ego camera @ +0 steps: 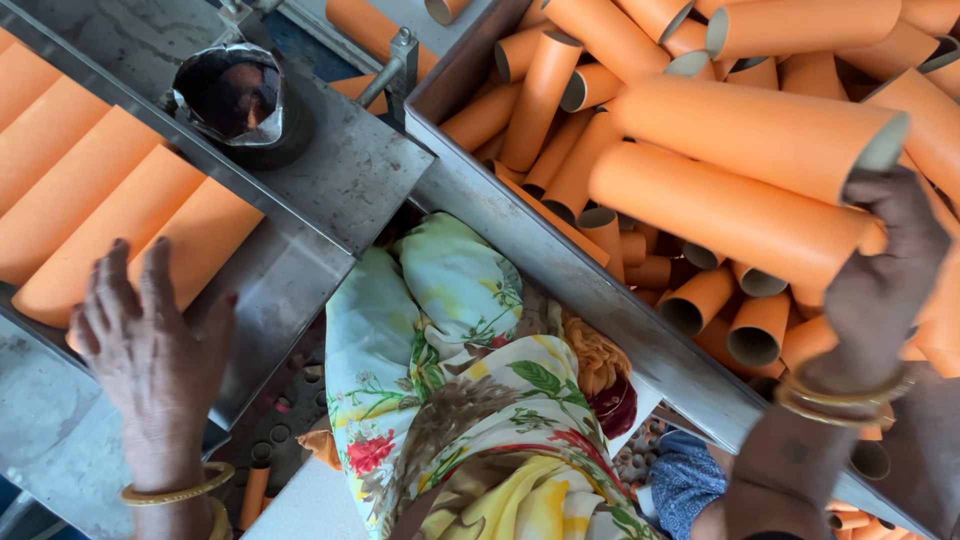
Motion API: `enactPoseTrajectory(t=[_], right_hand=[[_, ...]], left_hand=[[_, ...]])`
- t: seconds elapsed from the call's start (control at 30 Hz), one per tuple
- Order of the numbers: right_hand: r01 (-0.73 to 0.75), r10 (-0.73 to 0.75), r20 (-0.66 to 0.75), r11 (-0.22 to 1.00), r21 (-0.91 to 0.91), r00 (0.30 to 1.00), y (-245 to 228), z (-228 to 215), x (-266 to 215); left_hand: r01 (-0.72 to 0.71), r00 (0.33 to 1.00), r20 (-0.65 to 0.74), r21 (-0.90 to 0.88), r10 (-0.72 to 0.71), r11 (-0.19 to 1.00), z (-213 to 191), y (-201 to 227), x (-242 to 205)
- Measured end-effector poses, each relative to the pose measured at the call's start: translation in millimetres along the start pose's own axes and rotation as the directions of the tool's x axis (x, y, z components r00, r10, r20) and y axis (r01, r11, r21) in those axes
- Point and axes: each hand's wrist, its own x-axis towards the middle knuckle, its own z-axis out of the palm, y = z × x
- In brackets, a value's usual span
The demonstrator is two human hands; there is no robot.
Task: The person picks orange cylindrical tubes from a large bin and places them one by one into a metal tray. The task is performed by hand with a repetitive pick-and-place motion.
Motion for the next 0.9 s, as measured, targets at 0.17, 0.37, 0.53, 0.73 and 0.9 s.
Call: enactPoseTrajectory(t=[0.17,0.37,0.53,0.73,0.9], right_hand=[[-0.259,0.076,0.264,0.566,0.782,0.962,-20,123,-4],[-0.189,-0.265,0.404,0.581,0.792,0.876,-93,268,0],[-0.274,-0.348,0.562,0.610,0.743,0.750,-162,328,-1],[0.307,-0.525,0.341,0.796,0.522,0.780,-198,307,12],[0.196,-0.415,0.444,0.867,0.458,0.794,-158,245,60]], left_hand=[[-0.024,0.999,0.020,-0.390,0.035,0.920,-35,36,-1],[-0.154,0.987,-0.031,-0.483,0.159,0.862,-73,51,-11],[-0.196,0.978,0.024,-0.221,0.206,0.955,-57,58,-11],[-0.134,0.980,0.116,-0.222,0.162,0.966,-32,48,-11],[-0.156,0.983,0.084,-0.067,0.162,0.985,-12,36,-19]])
